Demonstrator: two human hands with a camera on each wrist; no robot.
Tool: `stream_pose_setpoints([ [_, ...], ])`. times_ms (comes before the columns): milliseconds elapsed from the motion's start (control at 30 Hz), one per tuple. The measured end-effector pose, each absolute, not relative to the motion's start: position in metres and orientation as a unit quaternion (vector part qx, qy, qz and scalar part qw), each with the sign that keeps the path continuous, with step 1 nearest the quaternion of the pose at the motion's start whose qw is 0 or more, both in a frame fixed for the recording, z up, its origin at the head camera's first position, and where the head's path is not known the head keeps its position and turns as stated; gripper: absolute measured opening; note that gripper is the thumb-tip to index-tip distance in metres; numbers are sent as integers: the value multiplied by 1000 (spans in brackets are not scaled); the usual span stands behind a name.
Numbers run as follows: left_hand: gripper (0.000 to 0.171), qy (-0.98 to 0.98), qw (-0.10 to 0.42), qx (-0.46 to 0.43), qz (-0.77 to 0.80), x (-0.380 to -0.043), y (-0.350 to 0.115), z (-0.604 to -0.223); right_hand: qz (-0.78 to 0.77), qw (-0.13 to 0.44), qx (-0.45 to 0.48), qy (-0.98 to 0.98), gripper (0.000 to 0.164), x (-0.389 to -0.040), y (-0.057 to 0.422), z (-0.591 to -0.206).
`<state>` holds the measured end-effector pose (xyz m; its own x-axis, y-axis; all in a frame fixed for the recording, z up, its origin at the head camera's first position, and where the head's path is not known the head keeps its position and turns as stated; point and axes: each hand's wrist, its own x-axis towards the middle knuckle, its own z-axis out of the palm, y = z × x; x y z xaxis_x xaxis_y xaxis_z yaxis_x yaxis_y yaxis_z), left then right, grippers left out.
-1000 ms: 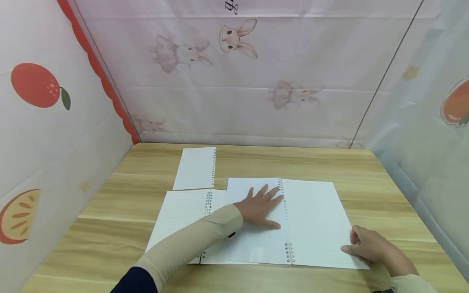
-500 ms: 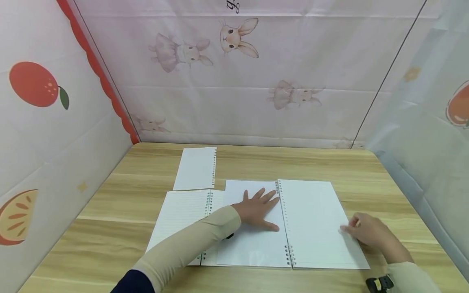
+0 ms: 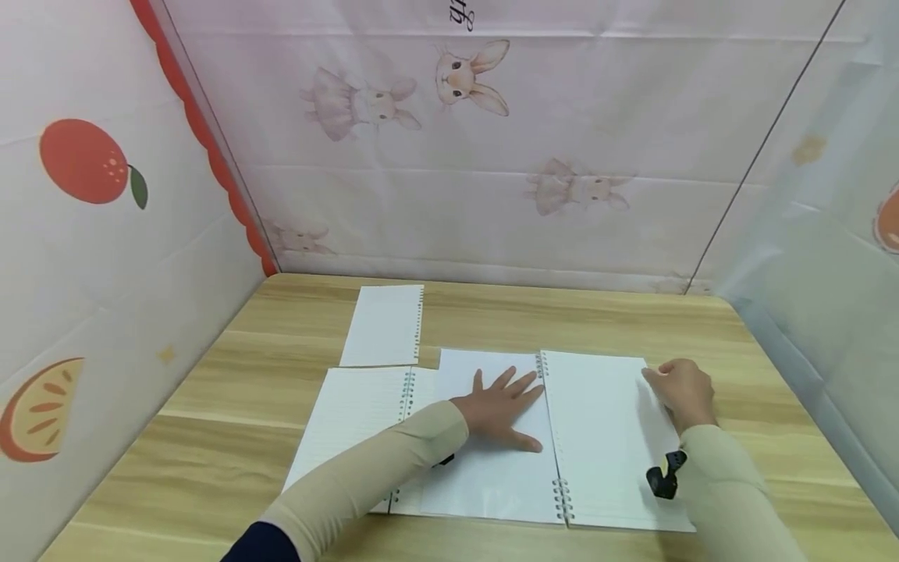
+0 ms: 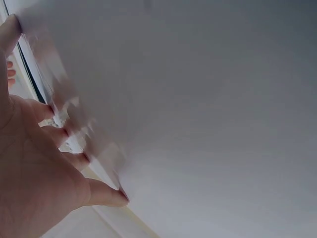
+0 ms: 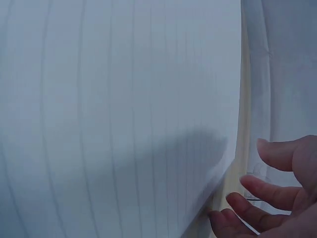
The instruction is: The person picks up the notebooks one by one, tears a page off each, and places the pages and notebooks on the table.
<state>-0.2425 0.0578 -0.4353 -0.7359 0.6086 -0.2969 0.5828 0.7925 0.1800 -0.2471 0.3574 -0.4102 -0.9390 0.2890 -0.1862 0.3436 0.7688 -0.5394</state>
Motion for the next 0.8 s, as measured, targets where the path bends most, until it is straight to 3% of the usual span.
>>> stream_pose_setpoints([
  [200,94,933,168,318,26,-245,60,-442,-291,34,184,938,58,-250,350,-415],
  [500,94,934,167,315,21,-247,60,-442,-268,-93,183,941,34,-253,343,-423],
  [800,94,932,173,317,20,-247,61,-444,-235,-94,167,953,29,-253,340,-421],
])
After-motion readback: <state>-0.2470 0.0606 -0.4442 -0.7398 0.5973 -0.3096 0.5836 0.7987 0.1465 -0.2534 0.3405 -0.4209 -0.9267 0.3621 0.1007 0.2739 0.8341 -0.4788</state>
